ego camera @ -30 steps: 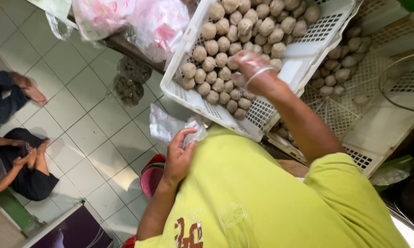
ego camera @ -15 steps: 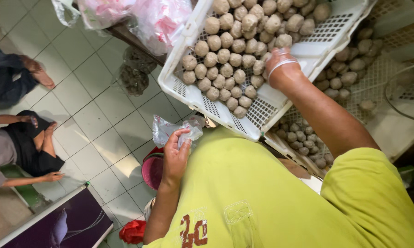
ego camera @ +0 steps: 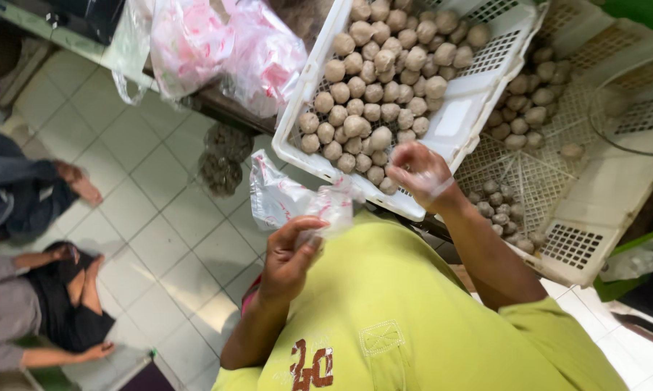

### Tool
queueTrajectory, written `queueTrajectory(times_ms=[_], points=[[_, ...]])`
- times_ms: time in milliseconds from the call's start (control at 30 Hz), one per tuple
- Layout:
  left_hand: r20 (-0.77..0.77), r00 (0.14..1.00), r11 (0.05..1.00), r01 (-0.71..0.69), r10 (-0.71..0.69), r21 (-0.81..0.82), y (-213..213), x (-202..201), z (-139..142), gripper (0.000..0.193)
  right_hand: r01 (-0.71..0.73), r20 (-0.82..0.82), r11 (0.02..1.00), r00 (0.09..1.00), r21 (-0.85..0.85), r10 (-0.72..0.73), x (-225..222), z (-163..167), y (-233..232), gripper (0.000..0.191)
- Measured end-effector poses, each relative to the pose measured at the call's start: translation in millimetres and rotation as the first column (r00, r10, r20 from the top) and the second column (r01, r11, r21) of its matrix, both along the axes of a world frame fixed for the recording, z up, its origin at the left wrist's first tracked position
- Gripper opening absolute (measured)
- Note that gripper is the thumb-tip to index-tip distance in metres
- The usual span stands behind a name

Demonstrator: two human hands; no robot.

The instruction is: The person picks meatballs by hand from stacked plastic crates and places them one at a time into a clear plastic bag held in the other hand, filling several bags. At the end the person lifts a filled bag and ties it closed.

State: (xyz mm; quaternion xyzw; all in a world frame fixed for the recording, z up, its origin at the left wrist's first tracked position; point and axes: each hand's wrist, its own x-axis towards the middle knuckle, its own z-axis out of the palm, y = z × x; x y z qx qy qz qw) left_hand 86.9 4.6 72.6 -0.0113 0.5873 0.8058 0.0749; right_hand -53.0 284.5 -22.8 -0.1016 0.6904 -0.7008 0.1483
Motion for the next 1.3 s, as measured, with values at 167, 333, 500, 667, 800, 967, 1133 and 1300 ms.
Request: queueTrajectory(times_ms=[167,333,500,667,800,967,1133,1300], points=[[-0.208,0.953,0.975,0.221,-0.219,-0.012,22,-20,14,0.022,-0.307,-0.139,0.946,0.947,-0.108,0.291,85,3,37,0.013],[-0.324,0.734,0.798,0.582,-0.597,-0.153,60,-18,5,0.028,-0.011,-0.367,0.987,0.927,0.162,0.07,130,2,-6,0.018],[-0.262,0.458,0.473,0.881,-0.849,0.01,79,7,-15,0.025,0.492,-0.331,0.871,0.823,0.007,-0.462,158,18,-17,0.018],[-0.252,0.624,0.671,0.711,-0.74,-0.21,70,-7,-38,0.036,0.835,-0.186,0.541,0.518,-0.101,-0.835,155,36,18,0.018],[-0.185,0.95,0.964,0.231,-0.252,-0.13,46,-43,-50,0.025,0.568,-0.328,0.818,0.793,0.093,-0.513,158,31,13,0.018],[-0.115,0.973,0.979,-0.196,0.202,0.057,-1,-66,-56,0.02,0.095,-0.482,0.988,0.876,0.119,-0.026,157,26,76,0.014],[-0.059,0.932,0.932,-0.355,0.359,0.067,-11,-49,-65,0.018,0.07,0.216,0.622,0.903,0.78,-0.372,98,25,197,0.041],[0.086,0.878,0.88,-0.475,0.472,0.017,12,-36,-75,0.021,-0.46,0.413,0.239,0.883,0.855,0.222,63,-27,197,0.066]])
